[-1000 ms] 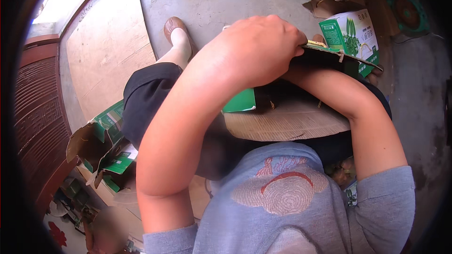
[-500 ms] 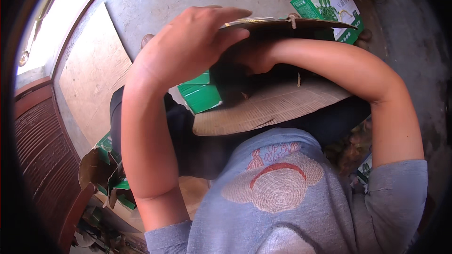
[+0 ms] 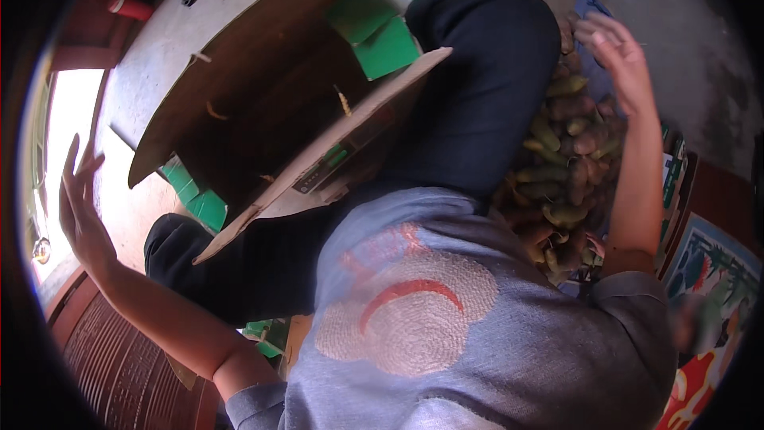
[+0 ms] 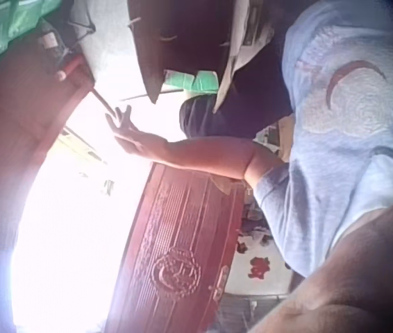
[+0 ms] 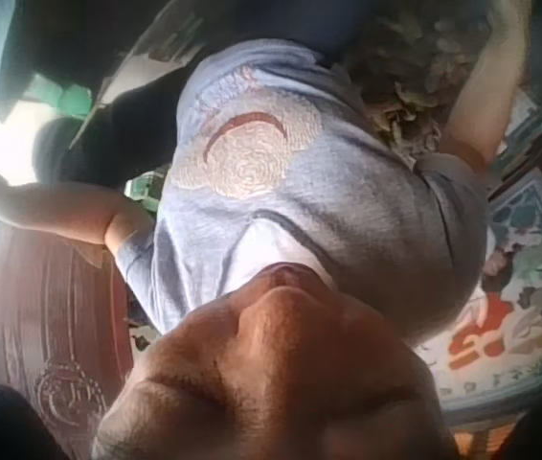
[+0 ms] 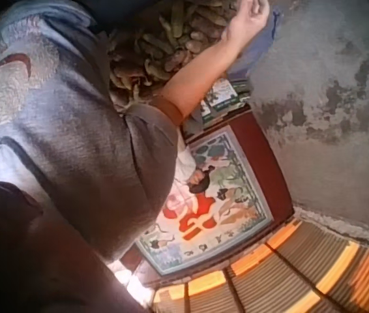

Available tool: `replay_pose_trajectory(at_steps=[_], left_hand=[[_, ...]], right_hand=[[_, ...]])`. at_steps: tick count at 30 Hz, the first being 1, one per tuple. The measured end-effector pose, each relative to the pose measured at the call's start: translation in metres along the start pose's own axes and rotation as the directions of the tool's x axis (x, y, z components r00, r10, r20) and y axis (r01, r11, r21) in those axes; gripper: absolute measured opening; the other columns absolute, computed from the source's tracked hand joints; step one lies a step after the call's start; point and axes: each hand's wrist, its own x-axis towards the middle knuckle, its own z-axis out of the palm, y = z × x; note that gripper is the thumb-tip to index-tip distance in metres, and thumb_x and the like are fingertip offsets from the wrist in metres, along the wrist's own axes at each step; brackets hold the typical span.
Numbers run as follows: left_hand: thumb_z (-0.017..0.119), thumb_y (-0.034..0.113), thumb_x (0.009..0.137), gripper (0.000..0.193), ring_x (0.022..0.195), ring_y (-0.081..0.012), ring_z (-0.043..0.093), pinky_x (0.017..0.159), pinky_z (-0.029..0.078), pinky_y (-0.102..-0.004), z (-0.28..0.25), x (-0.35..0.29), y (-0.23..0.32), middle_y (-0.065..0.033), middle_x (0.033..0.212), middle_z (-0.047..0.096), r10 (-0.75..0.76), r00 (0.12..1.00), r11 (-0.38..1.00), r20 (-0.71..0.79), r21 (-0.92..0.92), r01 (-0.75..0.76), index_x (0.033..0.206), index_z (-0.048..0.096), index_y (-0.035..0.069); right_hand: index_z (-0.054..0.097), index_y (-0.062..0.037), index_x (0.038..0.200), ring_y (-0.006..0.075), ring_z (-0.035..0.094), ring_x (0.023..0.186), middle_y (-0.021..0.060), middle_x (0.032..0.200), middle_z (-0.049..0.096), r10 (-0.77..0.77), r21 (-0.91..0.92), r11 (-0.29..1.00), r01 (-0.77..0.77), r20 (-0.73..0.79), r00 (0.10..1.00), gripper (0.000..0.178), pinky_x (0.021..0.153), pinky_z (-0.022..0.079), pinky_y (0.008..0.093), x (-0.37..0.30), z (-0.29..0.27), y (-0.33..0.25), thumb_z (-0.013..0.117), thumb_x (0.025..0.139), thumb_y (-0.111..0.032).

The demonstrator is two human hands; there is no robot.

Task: Packing produce into cardboard boxes and weighing them using a digital scale.

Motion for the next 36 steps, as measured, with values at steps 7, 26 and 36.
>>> replay_pose_trajectory(at_steps=[7, 26, 36], left_hand=[[0.047, 0.039, 0.106, 0.057, 0.137, -0.0279, 0.05, 0.118, 0.033, -0.048, -0.027, -0.044, -0.034, -0.013, 0.145, 0.056, -0.364, 0.926, 0.93, 0.1, 0.091, 0.355, 0.155, 0.039, 0.011], [0.054, 0.032, 0.106, 0.044, 0.131, -0.0246, 0.056, 0.107, 0.045, -0.0387, -0.07, -0.143, -0.056, -0.0133, 0.137, 0.062, -0.724, 0.683, 0.689, 0.095, 0.091, 0.719, 0.145, 0.053, 0.012], [0.055, 0.028, 0.106, 0.043, 0.128, -0.0234, 0.059, 0.106, 0.047, -0.0364, -0.026, -0.101, -0.077, -0.0141, 0.134, 0.064, -0.686, 0.71, 0.71, 0.159, -0.063, 0.701, 0.144, 0.054, 0.009]], right_hand=[[0.055, 0.0003, 0.134, 0.0223, 0.063, 0.114, 0.014, 0.125, 0.066, 0.53, -0.264, 0.828, -0.496, 0.074, 0.845, 0.044, 0.093, 0.051, 0.0342, -0.098, 0.012, 0.278, 0.067, 0.093, -0.011], [0.056, -0.0014, 0.132, 0.0348, 0.056, 0.126, 0.0192, 0.133, 0.057, 0.55, -0.818, 0.533, 0.216, 0.529, 0.646, 0.078, 0.104, 0.047, 0.046, -0.129, 0.213, 0.151, 0.083, 0.067, -0.035], [0.055, -0.0011, 0.133, 0.0353, 0.056, 0.126, 0.0195, 0.133, 0.057, 0.556, -0.788, 0.597, 0.15, 0.541, 0.631, 0.081, 0.105, 0.047, 0.0458, -0.194, 0.195, 0.341, 0.084, 0.066, -0.036]])
